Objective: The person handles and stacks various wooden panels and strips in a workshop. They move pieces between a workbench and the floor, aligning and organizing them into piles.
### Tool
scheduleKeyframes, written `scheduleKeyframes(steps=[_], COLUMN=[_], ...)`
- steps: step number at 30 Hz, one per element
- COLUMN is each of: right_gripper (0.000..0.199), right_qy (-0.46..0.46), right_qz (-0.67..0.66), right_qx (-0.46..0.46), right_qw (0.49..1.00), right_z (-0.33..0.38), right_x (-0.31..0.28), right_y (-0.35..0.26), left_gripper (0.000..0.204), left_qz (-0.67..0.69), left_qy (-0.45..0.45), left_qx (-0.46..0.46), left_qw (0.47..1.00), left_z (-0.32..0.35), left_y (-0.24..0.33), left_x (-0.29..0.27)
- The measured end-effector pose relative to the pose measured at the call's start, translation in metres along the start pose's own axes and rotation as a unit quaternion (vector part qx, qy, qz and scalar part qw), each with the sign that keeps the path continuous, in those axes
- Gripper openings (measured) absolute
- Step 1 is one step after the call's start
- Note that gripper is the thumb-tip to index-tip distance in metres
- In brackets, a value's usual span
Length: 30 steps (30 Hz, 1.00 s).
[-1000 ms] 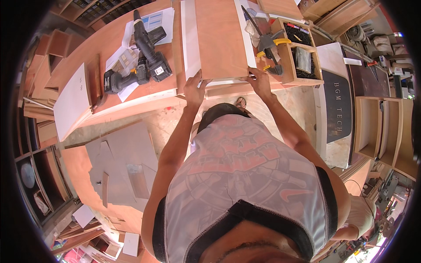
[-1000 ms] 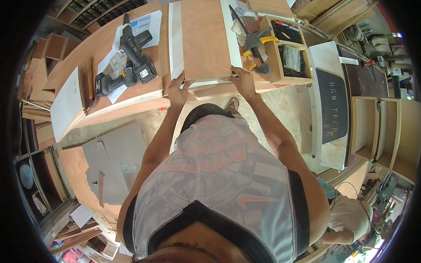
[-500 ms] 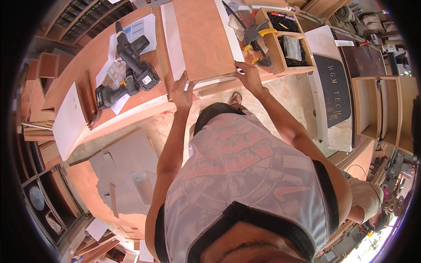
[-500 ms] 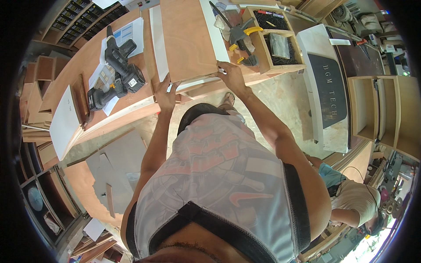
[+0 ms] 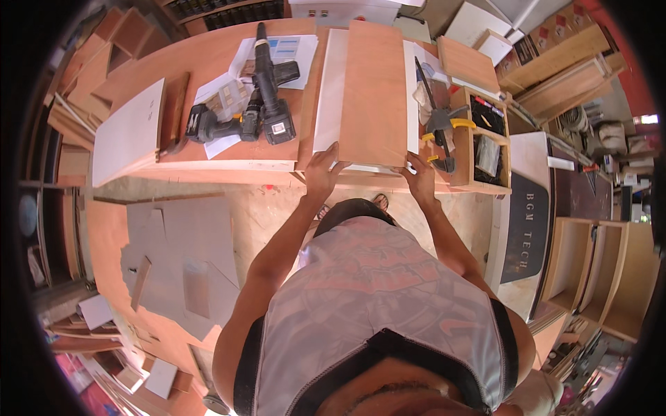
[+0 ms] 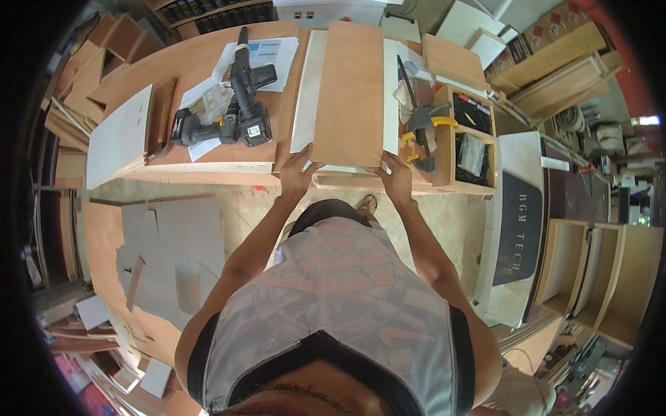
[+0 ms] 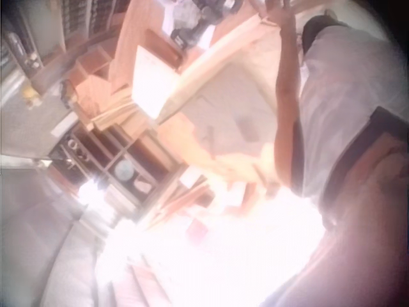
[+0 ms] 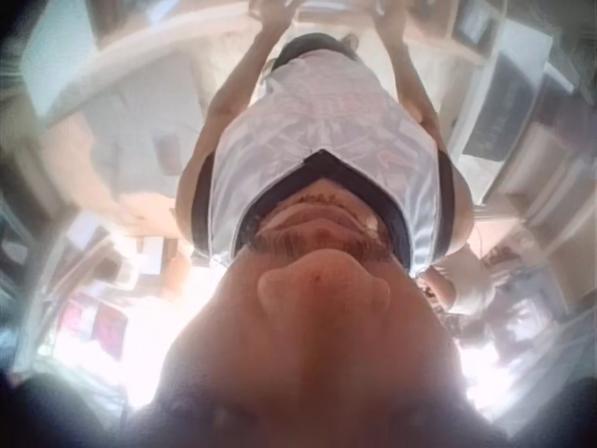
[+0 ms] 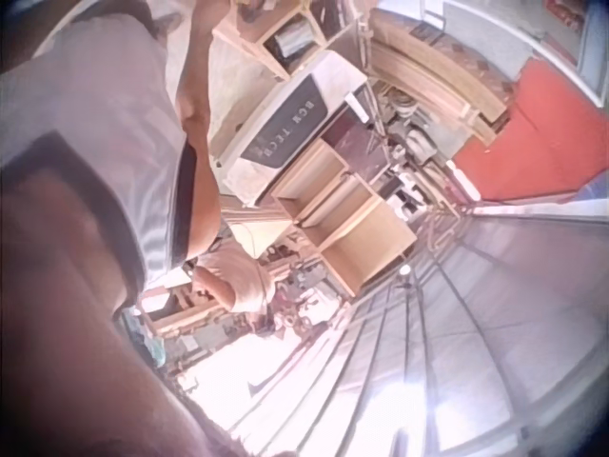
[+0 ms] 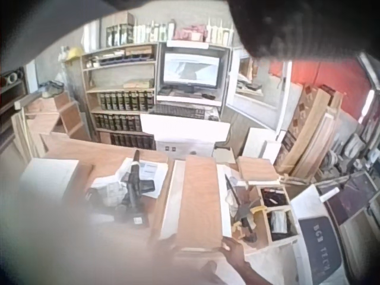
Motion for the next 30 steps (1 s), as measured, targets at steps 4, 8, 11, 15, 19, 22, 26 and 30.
scheduleKeyframes(steps=[4,8,11,15,19,22,26,30], right_gripper=[0.041,0.037,0.038,0.033,0.034,0.034,0.033,0.031], right_qy=[-0.012,-0.001,-0.032,-0.008,-0.024,-0.022,-0.028,-0.042], right_qz=[0.001,-0.019,-0.010,0.000,0.015,0.013,0.018,0.035], right_qx=[0.007,0.005,0.019,-0.007,-0.020,-0.010,-0.018,0.001], right_qw=[1.000,1.000,0.999,1.000,0.999,1.000,0.999,0.999], right_z=[0.002,-0.002,0.000,0.004,0.007,0.008,0.003,0.000], right_x=[0.006,0.005,0.008,0.011,0.014,0.012,0.010,0.011], right_y=[0.000,-0.008,-0.004,0.000,-0.002,-0.002,-0.006,-0.001], left_gripper=[0.050,0.052,0.053,0.054,0.054,0.054,0.055,0.055], left_qz=[0.006,-0.004,0.002,0.004,-0.015,0.014,0.023,0.024], left_qy=[-0.011,-0.028,-0.019,-0.012,-0.022,-0.026,-0.019,-0.001], left_qx=[-0.001,-0.010,0.000,-0.006,-0.021,-0.031,-0.031,-0.032], left_qw=[1.000,1.000,1.000,1.000,0.999,0.999,0.999,0.999], left_z=[0.003,-0.001,0.001,0.005,0.012,0.013,0.011,0.008], left_y=[-0.005,-0.003,-0.011,-0.010,-0.019,-0.019,-0.022,-0.022], left_x=[-0.001,-0.003,-0.001,0.000,0.002,0.005,0.007,0.008])
Point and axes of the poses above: each hand's wrist, its own z-axis away from the middle knuckle, its own x-axis out of the palm, y = z × x, the point moved 5 cm from there along -z, towards the middle knuckle, and after that the axes turned 11 degrees about -x, right-handed, at the moved point
